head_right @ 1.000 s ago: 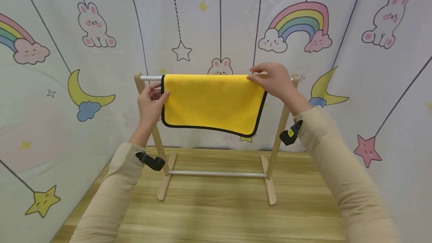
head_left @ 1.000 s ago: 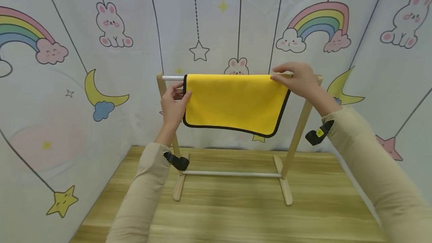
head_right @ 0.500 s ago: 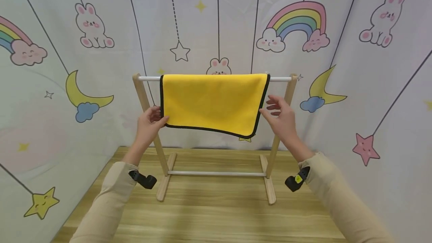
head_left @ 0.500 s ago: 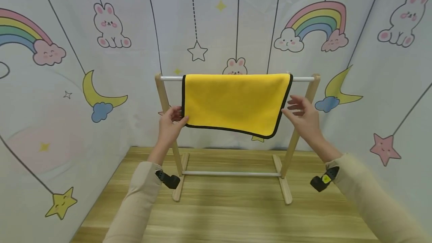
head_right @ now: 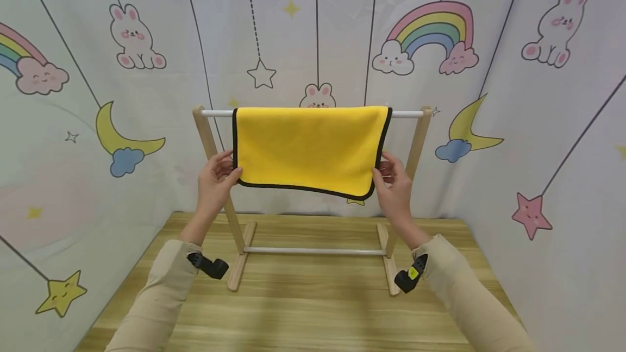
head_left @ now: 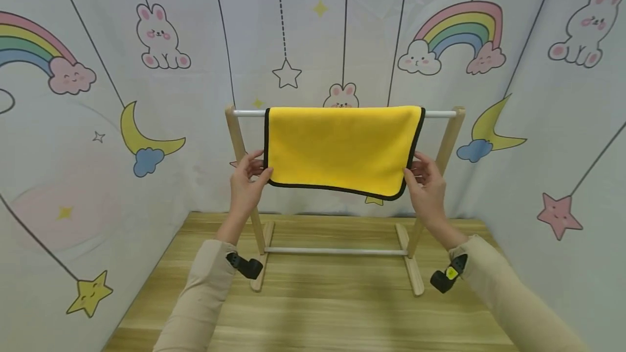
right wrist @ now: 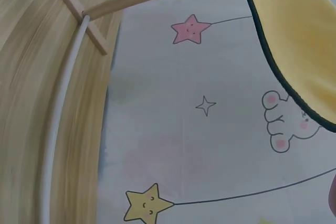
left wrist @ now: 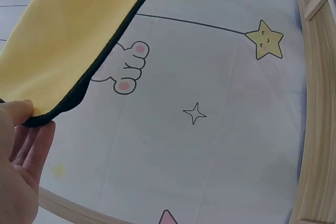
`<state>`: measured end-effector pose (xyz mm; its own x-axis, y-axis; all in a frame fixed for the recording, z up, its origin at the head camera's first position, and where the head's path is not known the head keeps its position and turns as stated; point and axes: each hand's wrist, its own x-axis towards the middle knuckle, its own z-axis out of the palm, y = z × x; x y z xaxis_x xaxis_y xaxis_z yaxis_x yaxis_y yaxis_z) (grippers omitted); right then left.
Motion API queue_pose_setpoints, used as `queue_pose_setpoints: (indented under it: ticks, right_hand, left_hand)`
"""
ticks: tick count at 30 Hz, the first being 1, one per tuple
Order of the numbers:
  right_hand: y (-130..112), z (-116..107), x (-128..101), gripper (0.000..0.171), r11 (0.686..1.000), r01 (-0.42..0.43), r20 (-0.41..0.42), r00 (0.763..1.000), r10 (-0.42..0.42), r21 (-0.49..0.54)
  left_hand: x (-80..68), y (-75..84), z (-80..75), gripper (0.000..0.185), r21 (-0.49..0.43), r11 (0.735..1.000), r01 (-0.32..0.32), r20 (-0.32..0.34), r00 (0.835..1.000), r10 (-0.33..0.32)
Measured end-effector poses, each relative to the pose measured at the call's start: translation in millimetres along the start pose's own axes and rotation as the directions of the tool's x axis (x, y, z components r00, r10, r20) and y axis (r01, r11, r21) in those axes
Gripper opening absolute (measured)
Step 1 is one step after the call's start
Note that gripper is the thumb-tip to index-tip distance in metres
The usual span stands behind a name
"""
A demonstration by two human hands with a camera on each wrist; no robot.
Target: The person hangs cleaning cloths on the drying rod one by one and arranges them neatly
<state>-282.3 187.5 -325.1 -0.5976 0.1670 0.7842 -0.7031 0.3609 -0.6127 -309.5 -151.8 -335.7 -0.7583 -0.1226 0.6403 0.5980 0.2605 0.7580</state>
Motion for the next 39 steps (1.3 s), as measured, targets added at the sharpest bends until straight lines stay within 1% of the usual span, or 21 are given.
queue_pose_setpoints:
  ticks: [4,7,8,11,12,14,16,18,20,22,25,28,30,32,34,39]
  right_hand:
    - [-12.4,-5.6,12.8,0.026,0.998,0.061,-0.066,0.996,-0.063,-0.032]
    - [-20.9,-9.9,29.8,0.022,0.992,0.101,-0.104,0.989,-0.109,-0.080]
    - [-19.6,-11.7,36.8,0.021,0.990,0.101,-0.114,0.987,-0.112,-0.097]
    - [-13.3,-16.7,57.0,0.022,0.990,0.071,-0.137,0.987,-0.087,-0.120]
    - [-10.6,-18.2,61.9,0.023,0.991,0.043,-0.135,0.989,-0.060,-0.126]
    - [-4.6,-20.4,66.6,0.028,0.991,-0.019,-0.118,0.993,0.004,-0.133]
    - [-6.0,-20.9,62.9,0.033,0.989,-0.073,-0.078,0.995,0.063,-0.131]
    - [-9.3,-20.3,53.6,0.037,0.987,-0.107,-0.030,0.994,0.104,-0.123]
    - [-12.7,-19.5,42.6,0.039,0.989,-0.112,0.005,0.994,0.113,-0.101]
    - [-17.3,-18.7,33.9,0.039,0.992,-0.095,0.023,0.995,0.097,-0.081]
    - [-21.8,-18.0,29.8,0.035,0.996,-0.051,0.003,0.999,0.051,-0.078]
    - [-24.4,-17.6,36.0,0.031,0.998,-0.020,-0.045,0.999,0.017,-0.061]
    - [-25.2,-17.4,40.3,0.029,0.999,-0.018,-0.074,0.997,0.015,-0.044]
    - [-24.8,-17.4,40.0,0.029,0.999,-0.034,-0.086,0.996,0.032,-0.023]
    - [-22.6,-17.5,34.5,0.029,0.998,-0.056,-0.091,0.994,0.054,-0.023]
    - [-11.4,-17.9,14.7,0.031,0.993,-0.118,-0.093,0.989,0.119,0.012]
  left_hand:
    - [0.9,6.8,2.7,0.036,-0.017,0.999,-0.042,-0.013,0.999,0.042]
    - [1.2,28.1,7.4,0.034,-0.034,0.999,-0.040,-0.014,0.999,0.040]
    - [2.6,31.8,9.4,0.034,-0.040,0.998,-0.041,-0.019,0.999,0.040]
    - [8.0,43.6,16.5,0.035,-0.060,0.998,-0.016,-0.037,0.999,0.014]
    - [10.4,42.5,18.9,0.035,-0.058,0.998,-0.021,-0.050,0.999,0.019]
    - [14.7,38.1,23.5,0.036,-0.047,0.999,-0.011,-0.067,0.998,0.008]
    - [14.9,39.2,26.5,0.037,-0.039,0.999,0.013,-0.072,0.997,-0.016]
    - [13.4,36.6,28.0,0.039,-0.038,0.999,0.039,-0.070,0.997,-0.042]
    - [10.6,33.9,28.4,0.040,-0.055,0.996,0.065,-0.057,0.996,-0.069]
    - [8.6,31.3,28.7,0.040,-0.052,0.995,0.080,-0.051,0.995,-0.083]
    - [9.0,31.1,29.7,0.039,-0.030,0.997,0.076,-0.058,0.995,-0.078]
    - [13.2,35.6,31.1,0.039,-0.010,0.999,0.052,-0.083,0.995,-0.053]
    - [16.0,38.1,31.7,0.038,-0.006,0.999,0.034,-0.098,0.995,-0.034]
    - [16.7,37.6,31.6,0.037,-0.016,0.999,0.029,-0.103,0.994,-0.030]
    - [15.0,32.7,31.4,0.036,-0.029,0.999,0.044,-0.099,0.994,-0.046]
    - [5.5,17.6,29.4,0.033,-0.063,0.991,0.116,-0.050,0.992,-0.120]
